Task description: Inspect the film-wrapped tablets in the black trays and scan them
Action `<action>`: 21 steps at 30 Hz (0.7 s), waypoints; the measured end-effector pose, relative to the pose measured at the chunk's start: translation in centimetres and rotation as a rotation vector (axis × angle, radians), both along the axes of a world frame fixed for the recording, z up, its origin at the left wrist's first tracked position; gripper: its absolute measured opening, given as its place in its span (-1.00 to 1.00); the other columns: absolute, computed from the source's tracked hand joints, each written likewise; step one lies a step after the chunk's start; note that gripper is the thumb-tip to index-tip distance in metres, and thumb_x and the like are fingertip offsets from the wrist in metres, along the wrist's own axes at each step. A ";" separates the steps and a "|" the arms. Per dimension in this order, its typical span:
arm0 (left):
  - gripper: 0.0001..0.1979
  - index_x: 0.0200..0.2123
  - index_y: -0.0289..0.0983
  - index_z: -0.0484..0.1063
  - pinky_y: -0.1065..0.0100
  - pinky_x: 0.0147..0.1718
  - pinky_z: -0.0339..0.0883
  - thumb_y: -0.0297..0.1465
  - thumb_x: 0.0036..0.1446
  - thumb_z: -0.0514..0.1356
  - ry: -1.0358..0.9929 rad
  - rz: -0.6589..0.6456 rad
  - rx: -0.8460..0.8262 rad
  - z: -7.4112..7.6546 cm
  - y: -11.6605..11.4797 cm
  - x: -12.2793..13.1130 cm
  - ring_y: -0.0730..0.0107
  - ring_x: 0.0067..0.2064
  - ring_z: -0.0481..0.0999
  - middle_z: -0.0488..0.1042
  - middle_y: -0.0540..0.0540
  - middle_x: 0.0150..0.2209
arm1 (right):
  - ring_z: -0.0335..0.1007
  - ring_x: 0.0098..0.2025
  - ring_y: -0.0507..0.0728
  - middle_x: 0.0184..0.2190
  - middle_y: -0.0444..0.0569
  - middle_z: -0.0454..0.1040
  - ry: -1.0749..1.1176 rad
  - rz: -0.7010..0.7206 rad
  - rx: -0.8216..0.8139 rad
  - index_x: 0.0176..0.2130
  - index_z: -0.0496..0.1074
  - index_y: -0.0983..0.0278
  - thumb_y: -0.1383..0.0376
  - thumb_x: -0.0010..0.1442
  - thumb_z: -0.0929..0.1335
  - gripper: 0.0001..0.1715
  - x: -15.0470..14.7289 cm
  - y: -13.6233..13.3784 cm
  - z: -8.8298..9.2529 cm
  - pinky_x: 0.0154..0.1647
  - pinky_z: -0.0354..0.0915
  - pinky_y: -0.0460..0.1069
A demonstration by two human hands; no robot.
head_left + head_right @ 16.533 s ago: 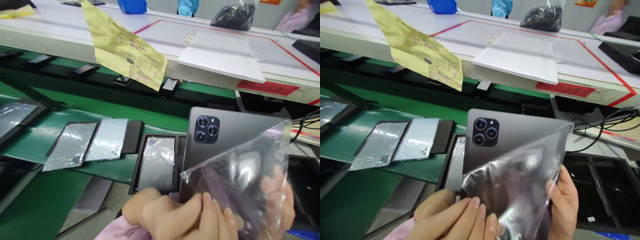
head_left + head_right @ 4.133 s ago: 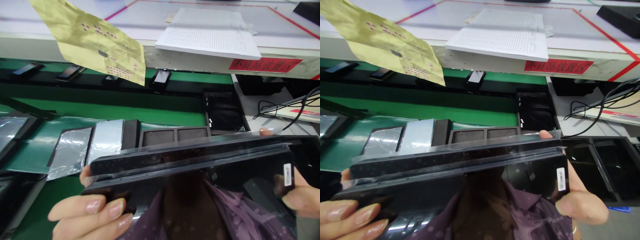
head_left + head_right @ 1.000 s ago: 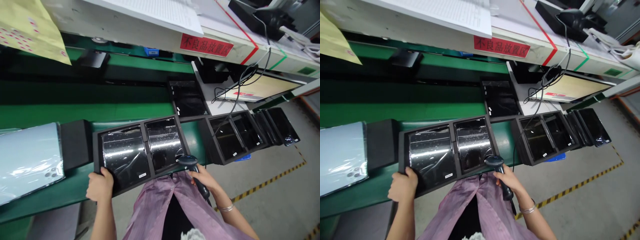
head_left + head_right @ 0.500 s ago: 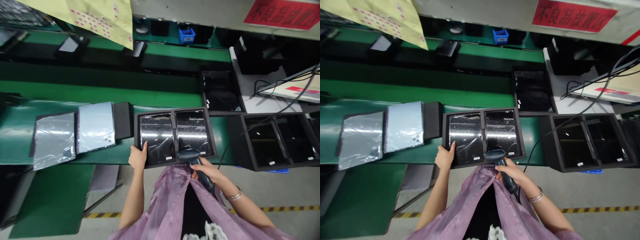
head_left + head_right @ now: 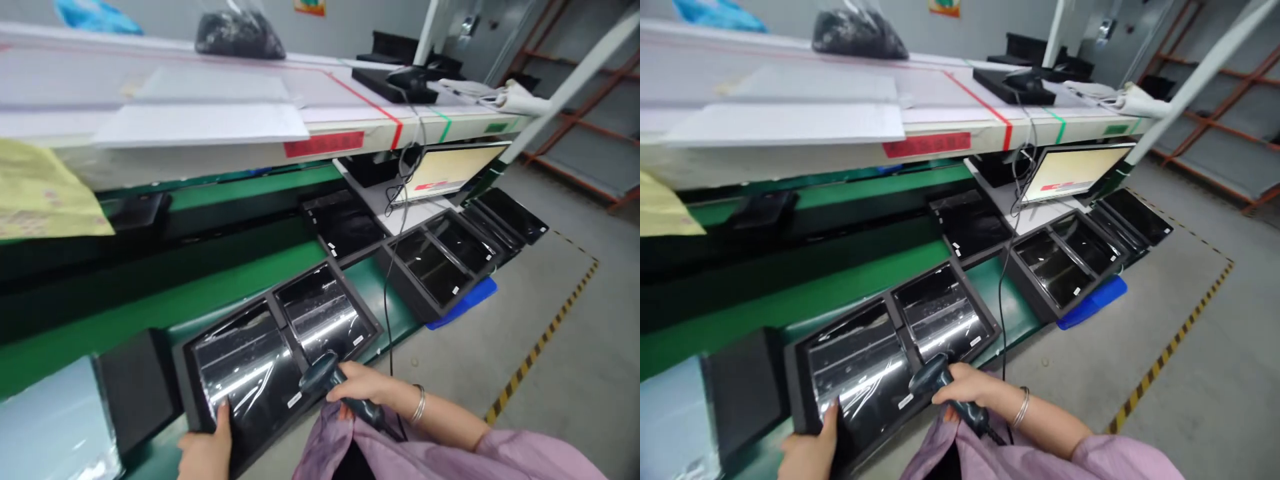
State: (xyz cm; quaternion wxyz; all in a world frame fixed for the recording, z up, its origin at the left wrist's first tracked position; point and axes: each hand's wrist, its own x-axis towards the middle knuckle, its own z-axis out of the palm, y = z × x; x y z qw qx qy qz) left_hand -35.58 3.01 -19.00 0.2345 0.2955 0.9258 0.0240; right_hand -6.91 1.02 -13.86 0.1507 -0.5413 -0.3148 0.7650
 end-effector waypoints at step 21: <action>-0.57 -0.19 -0.45 0.46 0.30 -0.28 0.45 -0.20 0.00 0.33 -0.590 0.231 0.367 -2.7 -0.6 -1.6 0.23 -0.25 0.56 0.55 -0.23 -0.29 | 0.37 -0.62 0.01 -0.61 -0.22 0.37 -0.335 0.071 0.443 -0.32 0.28 0.26 0.32 0.13 0.32 -0.92 0.1 -4.8 1.3 -0.57 0.24 -0.13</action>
